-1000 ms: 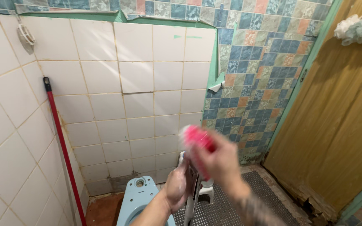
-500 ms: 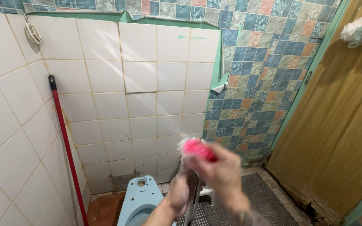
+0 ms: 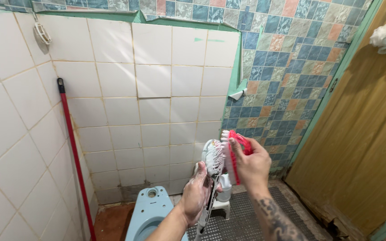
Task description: The person scrubs a handheld shower head and its hose with a pink brush in a tiled bathroom. They repeatedly apply soap and scrub the shower head, hose, and nearby wall tiles, then rinse the shower head under running water.
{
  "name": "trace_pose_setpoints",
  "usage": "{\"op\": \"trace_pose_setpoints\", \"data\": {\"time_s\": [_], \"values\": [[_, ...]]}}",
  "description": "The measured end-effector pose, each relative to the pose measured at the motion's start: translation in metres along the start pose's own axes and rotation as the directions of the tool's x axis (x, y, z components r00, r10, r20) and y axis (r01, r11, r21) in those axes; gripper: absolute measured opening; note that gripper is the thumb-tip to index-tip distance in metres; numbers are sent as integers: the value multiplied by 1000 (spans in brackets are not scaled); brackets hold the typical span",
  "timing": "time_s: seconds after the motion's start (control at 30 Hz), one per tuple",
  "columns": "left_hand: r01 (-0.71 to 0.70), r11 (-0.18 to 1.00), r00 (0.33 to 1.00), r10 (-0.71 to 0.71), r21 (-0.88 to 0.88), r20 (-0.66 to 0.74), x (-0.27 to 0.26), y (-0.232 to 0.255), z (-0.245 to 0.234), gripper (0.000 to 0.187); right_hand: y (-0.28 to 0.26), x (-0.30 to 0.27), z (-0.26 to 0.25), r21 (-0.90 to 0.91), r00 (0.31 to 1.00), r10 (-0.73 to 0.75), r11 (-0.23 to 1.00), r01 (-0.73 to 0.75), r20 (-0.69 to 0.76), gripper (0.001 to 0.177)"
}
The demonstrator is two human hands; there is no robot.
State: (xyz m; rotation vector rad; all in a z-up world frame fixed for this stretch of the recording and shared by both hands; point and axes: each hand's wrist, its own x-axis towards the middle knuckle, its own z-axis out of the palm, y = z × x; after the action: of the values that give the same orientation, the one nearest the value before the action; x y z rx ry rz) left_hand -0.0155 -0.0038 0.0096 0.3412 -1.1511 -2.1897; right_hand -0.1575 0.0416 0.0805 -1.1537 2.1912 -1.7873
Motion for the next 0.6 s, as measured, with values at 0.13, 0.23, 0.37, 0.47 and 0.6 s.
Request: {"op": "trace_pose_setpoints", "data": {"time_s": [0.13,0.23,0.37,0.47,0.6], "values": [[-54,994,998,56,-98,24,0,24,14,70,17,-29,17,118,995,-89,989,84,38,44],[-191,978,982,190,-83,-18,5,38,8,77,81,-67,43,105,1000,1,995,-4,30,42],[-269,950,962,257,-157,-90,8,55,-9,78,156,-109,78,186,1000,21,982,-24,18,54],[-235,957,971,225,-168,-78,12,51,-12,85,122,-105,73,112,997,70,991,-68,-13,51],[-185,979,981,190,-89,46,15,52,-3,85,6,-50,49,234,997,-73,969,78,-31,46]]}}
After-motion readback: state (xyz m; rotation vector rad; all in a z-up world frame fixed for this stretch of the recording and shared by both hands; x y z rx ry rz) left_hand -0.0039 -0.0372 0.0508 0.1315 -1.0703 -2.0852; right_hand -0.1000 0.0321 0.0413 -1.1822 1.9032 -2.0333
